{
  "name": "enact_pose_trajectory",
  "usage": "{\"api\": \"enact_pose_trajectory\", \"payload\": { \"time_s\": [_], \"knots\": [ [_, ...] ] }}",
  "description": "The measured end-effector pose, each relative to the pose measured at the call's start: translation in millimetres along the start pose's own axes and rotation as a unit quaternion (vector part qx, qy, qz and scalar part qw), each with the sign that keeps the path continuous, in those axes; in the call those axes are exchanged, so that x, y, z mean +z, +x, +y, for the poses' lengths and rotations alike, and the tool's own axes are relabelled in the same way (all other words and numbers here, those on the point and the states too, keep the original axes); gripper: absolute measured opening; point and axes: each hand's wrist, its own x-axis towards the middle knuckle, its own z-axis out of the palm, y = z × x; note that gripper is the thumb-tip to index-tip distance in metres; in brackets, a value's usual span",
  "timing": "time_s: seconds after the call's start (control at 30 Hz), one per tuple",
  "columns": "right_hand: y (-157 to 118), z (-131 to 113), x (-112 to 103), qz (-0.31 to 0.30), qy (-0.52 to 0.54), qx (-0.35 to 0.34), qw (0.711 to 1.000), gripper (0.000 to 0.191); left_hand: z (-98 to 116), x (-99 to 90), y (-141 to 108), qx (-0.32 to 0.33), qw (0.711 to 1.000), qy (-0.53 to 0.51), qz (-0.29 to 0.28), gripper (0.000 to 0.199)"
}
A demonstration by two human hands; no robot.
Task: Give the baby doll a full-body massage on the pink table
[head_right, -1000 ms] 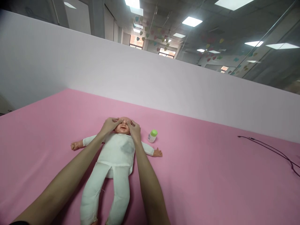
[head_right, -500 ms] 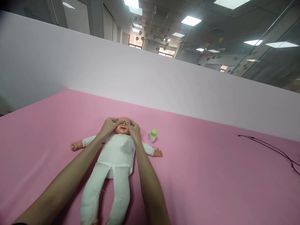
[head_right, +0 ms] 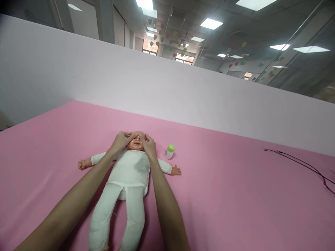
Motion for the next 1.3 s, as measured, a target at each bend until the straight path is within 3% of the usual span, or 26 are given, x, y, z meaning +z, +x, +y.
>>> {"api": "enact_pose_trajectory", "payload": {
  "time_s": [0.1, 0.17, 0.33, 0.47, 0.57, 0.7, 0.8, 0.93, 1.1, 1.2, 1.3],
  "knots": [
    [-0.4, -0.4, -1.2, 0.034, 0.004, 0.010, 0.999, 0.046, 0.8, -1.0, 0.4, 0.000, 0.999, 0.036, 0.007, 0.052],
    [-1.5, -4.6, -5.4, 0.024, 0.005, 0.018, 1.000, 0.049, 1.9, -5.8, 1.0, -0.003, 0.998, 0.056, -0.008, 0.055],
    [-8.7, -29.3, -24.8, -0.126, -0.009, -0.008, 0.992, 0.050, 6.3, -30.4, 0.4, 0.043, 0.987, 0.069, -0.137, 0.061],
    [-12.8, -38.9, -36.2, -0.209, -0.022, -0.020, 0.978, 0.082, 5.7, -42.5, -0.7, 0.077, 0.970, 0.083, -0.215, 0.103],
    [-10.8, -31.0, -42.2, -0.223, -0.015, -0.018, 0.975, 0.092, 1.8, -44.3, -0.9, 0.085, 0.971, 0.071, -0.212, 0.112],
    [-3.4, -10.8, -51.0, -0.236, 0.041, 0.028, 0.971, 0.112, -7.4, -48.3, 1.0, 0.062, 0.966, -0.033, -0.249, 0.101],
    [0.0, -4.2, -55.4, -0.245, 0.083, 0.037, 0.965, 0.110, -13.9, -53.2, 4.9, 0.035, 0.954, -0.092, -0.282, 0.099],
    [-3.6, -19.7, -51.8, -0.237, 0.037, 0.009, 0.971, 0.096, -9.9, -52.1, 7.5, 0.060, 0.959, -0.003, -0.277, 0.106],
    [-11.1, -39.9, -42.0, -0.204, -0.084, -0.033, 0.975, 0.088, 5.3, -39.3, 2.7, 0.066, 0.960, 0.151, -0.224, 0.126],
    [-9.5, -34.1, -45.2, -0.213, -0.065, -0.028, 0.974, 0.091, 3.4, -40.7, 2.9, 0.081, 0.960, 0.140, -0.230, 0.117],
    [-5.1, -23.9, -53.0, -0.229, -0.010, -0.023, 0.973, 0.096, -4.8, -49.1, 6.2, 0.090, 0.961, 0.056, -0.257, 0.105]
  ]
}}
